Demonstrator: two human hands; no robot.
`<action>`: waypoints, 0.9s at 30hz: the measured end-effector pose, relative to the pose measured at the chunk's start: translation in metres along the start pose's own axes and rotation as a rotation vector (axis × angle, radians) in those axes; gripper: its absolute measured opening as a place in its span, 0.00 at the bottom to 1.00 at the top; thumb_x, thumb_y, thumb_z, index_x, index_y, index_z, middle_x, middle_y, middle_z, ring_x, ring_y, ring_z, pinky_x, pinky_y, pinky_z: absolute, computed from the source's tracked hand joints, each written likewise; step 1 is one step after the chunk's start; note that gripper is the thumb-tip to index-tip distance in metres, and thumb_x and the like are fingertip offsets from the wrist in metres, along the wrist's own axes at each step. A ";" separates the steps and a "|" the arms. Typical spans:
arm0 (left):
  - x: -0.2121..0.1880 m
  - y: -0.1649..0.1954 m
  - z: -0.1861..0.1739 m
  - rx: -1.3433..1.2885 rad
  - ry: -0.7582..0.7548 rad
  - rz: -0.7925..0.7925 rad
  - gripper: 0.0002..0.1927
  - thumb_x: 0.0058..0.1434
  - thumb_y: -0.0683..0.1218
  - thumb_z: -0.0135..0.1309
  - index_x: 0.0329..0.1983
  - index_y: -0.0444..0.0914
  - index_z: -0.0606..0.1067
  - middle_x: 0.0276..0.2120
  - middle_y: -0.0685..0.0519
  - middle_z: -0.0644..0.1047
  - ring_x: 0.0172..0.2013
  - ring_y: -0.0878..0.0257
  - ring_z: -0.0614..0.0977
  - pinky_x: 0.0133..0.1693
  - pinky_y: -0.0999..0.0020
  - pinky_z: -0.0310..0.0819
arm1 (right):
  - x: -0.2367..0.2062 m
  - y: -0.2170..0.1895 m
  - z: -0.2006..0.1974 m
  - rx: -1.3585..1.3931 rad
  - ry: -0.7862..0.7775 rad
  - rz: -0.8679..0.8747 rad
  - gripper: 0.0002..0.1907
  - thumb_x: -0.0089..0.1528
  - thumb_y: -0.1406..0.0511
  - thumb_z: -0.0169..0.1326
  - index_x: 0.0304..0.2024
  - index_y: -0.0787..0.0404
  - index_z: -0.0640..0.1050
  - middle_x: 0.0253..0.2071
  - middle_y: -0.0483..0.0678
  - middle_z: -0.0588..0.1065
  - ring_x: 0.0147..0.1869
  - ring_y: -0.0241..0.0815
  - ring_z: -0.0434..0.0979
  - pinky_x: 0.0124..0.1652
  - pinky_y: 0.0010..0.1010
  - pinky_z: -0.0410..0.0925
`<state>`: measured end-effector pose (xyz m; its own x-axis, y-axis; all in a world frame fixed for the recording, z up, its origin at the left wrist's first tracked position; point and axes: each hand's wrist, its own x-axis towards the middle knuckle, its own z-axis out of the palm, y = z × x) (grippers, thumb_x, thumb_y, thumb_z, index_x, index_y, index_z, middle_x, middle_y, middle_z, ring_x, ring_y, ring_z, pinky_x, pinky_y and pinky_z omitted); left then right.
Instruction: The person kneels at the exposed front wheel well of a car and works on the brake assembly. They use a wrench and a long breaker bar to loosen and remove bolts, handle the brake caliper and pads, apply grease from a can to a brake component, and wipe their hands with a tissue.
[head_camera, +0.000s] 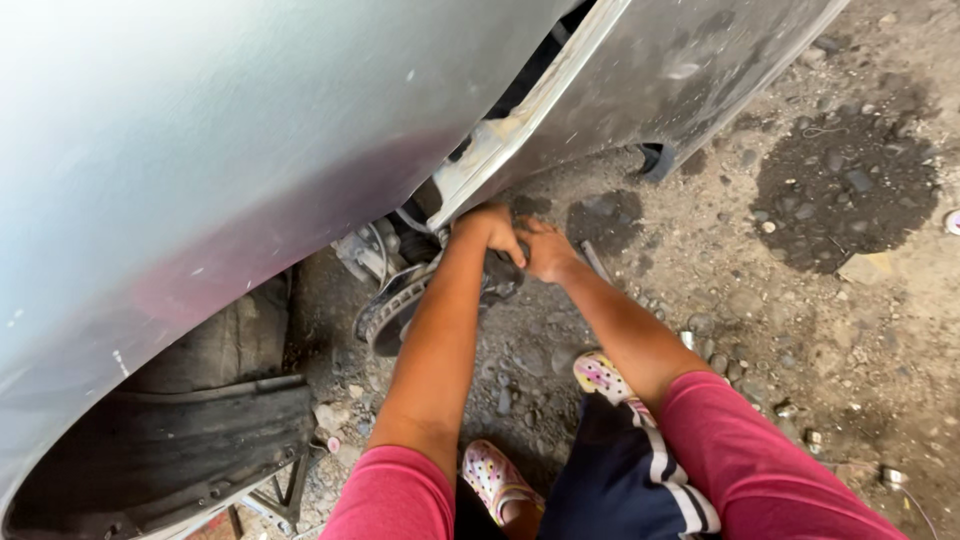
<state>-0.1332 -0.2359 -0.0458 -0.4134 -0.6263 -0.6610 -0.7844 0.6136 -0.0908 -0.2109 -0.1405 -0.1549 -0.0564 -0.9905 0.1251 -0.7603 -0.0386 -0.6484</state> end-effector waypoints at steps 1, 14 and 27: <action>0.001 0.000 0.000 0.013 0.005 0.025 0.50 0.34 0.63 0.76 0.57 0.32 0.76 0.60 0.40 0.76 0.58 0.48 0.79 0.59 0.55 0.73 | 0.002 0.002 0.001 0.057 0.024 0.004 0.33 0.51 0.64 0.64 0.60 0.53 0.74 0.65 0.56 0.69 0.67 0.59 0.65 0.61 0.50 0.61; 0.031 -0.012 0.006 -0.315 0.065 -0.033 0.40 0.68 0.67 0.37 0.74 0.37 0.58 0.75 0.40 0.54 0.74 0.46 0.55 0.71 0.55 0.47 | 0.008 0.026 -0.055 -0.340 0.008 -0.212 0.21 0.68 0.50 0.42 0.42 0.53 0.81 0.38 0.49 0.80 0.46 0.52 0.80 0.47 0.47 0.69; 0.021 0.000 0.007 -0.230 0.139 -0.221 0.37 0.69 0.65 0.32 0.75 0.42 0.59 0.76 0.44 0.54 0.74 0.47 0.55 0.71 0.52 0.47 | 0.048 0.018 -0.058 -0.606 -0.294 -0.161 0.23 0.68 0.53 0.42 0.35 0.56 0.84 0.39 0.50 0.82 0.46 0.50 0.82 0.46 0.44 0.71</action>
<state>-0.1385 -0.2456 -0.0650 -0.2685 -0.8011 -0.5349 -0.9391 0.3412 -0.0396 -0.2651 -0.1810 -0.1169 0.2003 -0.9765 -0.0792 -0.9767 -0.1927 -0.0942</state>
